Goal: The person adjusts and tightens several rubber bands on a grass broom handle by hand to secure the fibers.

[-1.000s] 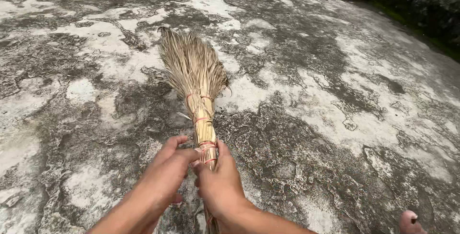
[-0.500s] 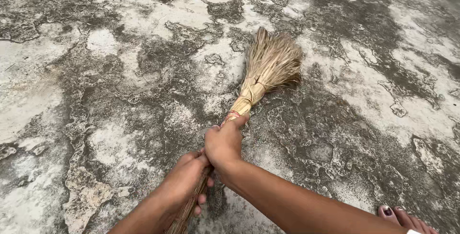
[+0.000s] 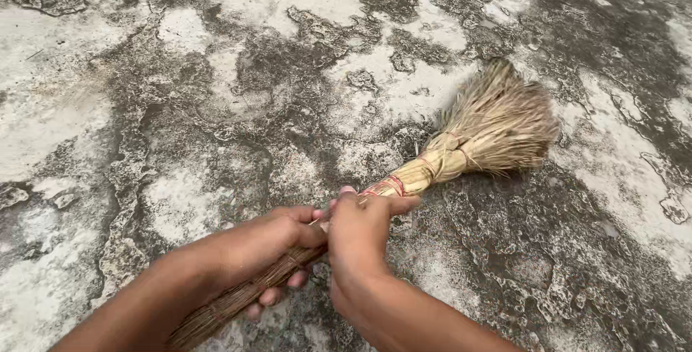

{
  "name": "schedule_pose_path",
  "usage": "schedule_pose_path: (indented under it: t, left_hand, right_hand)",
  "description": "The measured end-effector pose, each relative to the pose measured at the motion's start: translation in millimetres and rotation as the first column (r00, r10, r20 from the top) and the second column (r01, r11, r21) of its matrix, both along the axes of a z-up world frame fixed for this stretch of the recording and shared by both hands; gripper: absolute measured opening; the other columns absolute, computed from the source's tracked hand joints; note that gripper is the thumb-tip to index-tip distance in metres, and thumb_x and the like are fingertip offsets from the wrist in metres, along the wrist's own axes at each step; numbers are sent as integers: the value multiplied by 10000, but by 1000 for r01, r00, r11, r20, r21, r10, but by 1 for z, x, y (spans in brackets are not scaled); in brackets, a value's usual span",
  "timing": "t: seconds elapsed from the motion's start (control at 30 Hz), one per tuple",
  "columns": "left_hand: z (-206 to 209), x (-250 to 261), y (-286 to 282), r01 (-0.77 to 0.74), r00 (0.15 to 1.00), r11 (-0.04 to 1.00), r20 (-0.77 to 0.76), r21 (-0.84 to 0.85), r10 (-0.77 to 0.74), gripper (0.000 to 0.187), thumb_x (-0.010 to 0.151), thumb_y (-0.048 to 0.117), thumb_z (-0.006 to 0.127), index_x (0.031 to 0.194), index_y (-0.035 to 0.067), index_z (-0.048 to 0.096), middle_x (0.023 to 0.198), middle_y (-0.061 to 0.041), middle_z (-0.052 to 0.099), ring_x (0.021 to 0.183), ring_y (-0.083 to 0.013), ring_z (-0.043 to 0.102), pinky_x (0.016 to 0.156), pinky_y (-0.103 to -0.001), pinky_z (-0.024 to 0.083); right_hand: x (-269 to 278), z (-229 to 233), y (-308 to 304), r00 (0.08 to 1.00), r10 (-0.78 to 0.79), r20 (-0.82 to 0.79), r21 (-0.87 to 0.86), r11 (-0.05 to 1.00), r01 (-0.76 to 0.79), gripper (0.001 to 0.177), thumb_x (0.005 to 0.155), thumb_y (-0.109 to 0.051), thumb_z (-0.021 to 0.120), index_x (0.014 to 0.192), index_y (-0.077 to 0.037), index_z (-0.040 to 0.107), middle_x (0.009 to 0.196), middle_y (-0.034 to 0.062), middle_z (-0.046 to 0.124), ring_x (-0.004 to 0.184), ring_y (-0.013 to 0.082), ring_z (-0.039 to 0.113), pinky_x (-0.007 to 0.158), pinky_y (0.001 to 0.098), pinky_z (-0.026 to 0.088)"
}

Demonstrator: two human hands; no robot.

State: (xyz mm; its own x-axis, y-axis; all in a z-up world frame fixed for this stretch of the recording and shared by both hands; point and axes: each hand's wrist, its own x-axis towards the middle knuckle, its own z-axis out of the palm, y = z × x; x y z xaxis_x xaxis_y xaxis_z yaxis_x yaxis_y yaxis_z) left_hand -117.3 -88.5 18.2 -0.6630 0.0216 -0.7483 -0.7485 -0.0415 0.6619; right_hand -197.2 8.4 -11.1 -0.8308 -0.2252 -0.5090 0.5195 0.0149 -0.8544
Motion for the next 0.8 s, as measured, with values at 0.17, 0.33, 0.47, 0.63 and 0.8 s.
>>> schedule_pose_path:
  t: [0.17,0.33,0.47,0.63,0.8]
  left_hand:
    - [-24,-2,-4,-122,992,991,-22,-49,121,270,964,302,400,1128,145,546,685,-6,519,407,-114,425,333,-305,376]
    - [-43,6,4,-798,573,583,-110,149,812,307,998,321,378,1075,70,536,746,-55,549,459,-164,480,374,-355,430]
    - [-28,2,-3,-910,148,136,2,392,989,448,1003,461,399,1131,48,516,849,-74,571,622,-208,552,548,-407,489]
    - [8,8,-31,-992,-93,-123,-596,-9,797,655,965,303,520,1537,112,265,1425,-83,294,1270,-233,464,1049,-490,439]
    - [30,16,-46,-965,147,-231,-986,-126,-74,641,908,68,602,1488,73,328,1464,-148,333,1427,-289,311,1244,-533,257]
  right_hand:
    - [0,5,-25,991,125,-57,397,913,-92,988,961,-77,491,1545,-49,-305,1027,203,668,771,256,692,656,401,580]
    - [-24,-10,-107,632,761,-149,490,612,-621,992,929,-56,494,1547,-18,-282,950,185,692,685,222,665,569,348,571]
    - [-25,-9,-165,461,861,-214,149,495,-856,906,857,8,559,1593,-205,76,857,111,581,607,166,569,492,334,504]
    - [-15,21,-123,263,882,-391,440,430,-788,697,880,-115,563,1531,-131,317,832,80,635,566,144,595,468,332,490]
    - [-21,56,-51,-256,955,-150,731,-68,-679,673,990,-376,583,1575,-152,337,701,136,568,534,198,487,492,409,454]
